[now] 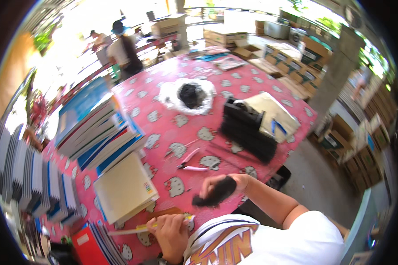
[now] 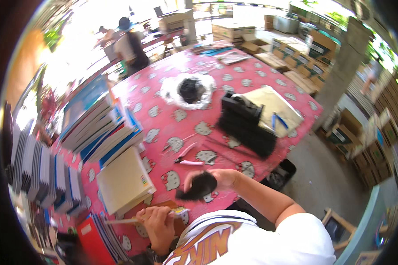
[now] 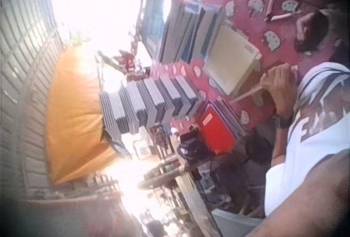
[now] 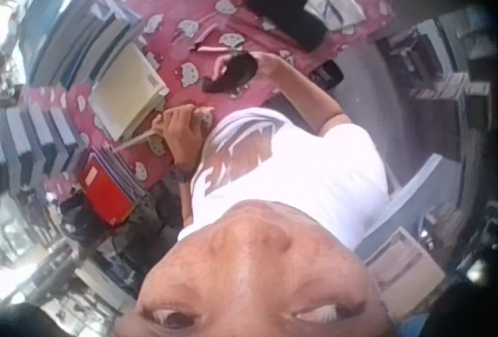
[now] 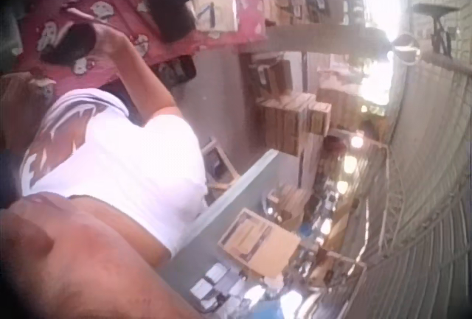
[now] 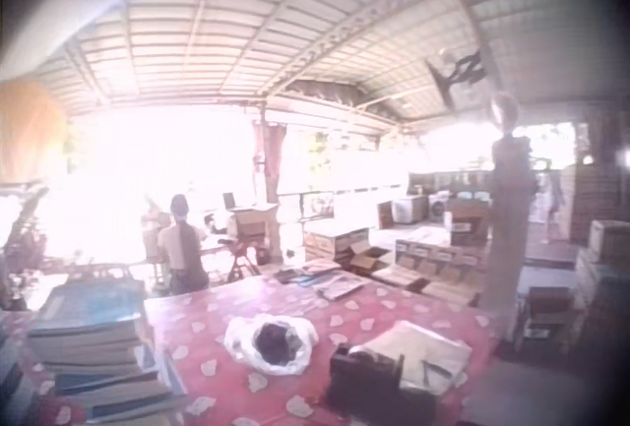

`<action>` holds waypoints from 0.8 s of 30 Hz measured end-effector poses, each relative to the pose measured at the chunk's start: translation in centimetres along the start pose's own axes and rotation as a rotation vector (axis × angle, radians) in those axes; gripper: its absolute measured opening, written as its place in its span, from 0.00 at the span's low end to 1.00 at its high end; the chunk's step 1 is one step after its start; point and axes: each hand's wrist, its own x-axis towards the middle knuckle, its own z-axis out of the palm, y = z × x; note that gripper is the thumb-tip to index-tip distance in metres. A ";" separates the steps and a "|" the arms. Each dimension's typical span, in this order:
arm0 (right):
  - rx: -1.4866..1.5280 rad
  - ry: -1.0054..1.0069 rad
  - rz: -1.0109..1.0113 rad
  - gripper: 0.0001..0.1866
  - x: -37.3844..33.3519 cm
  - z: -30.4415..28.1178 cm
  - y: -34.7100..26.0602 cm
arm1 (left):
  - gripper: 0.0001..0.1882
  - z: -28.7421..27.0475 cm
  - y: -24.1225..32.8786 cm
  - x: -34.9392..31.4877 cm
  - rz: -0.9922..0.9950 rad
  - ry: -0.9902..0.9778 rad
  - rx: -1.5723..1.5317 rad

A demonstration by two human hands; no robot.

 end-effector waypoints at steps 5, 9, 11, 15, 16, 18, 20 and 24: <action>-0.549 -0.109 0.623 0.46 -1.7 1.7 -0.4 | 0.08 0.4 -0.3 -0.2 -0.004 0.067 -0.173; -1.503 0.336 0.605 0.39 -2.9 0.4 5.6 | 0.11 -0.5 0.0 0.0 -0.037 -0.006 -0.045; -1.340 0.657 0.226 0.41 -2.9 -1.7 8.3 | 0.10 -1.2 0.8 0.4 -0.035 -0.085 -0.027; -0.938 0.810 -0.045 0.39 1.0 -1.2 9.0 | 0.10 -1.1 0.3 -0.1 -0.003 -0.059 -0.084; -0.937 0.809 -0.050 0.39 1.8 -0.3 8.3 | 0.10 -1.0 -0.1 -0.2 -0.001 -0.059 -0.079; 0.345 0.412 -0.162 0.39 2.8 1.2 6.9 | 0.11 -0.8 -0.4 -0.5 -0.002 -0.064 -0.056; -0.028 0.242 -0.138 0.39 3.2 0.7 6.6 | 0.11 -0.7 -0.7 -0.7 0.020 -0.083 0.027; -0.059 0.191 -0.022 0.39 3.4 0.1 7.9 | 0.13 -0.9 -1.0 -0.7 0.057 -0.082 -0.159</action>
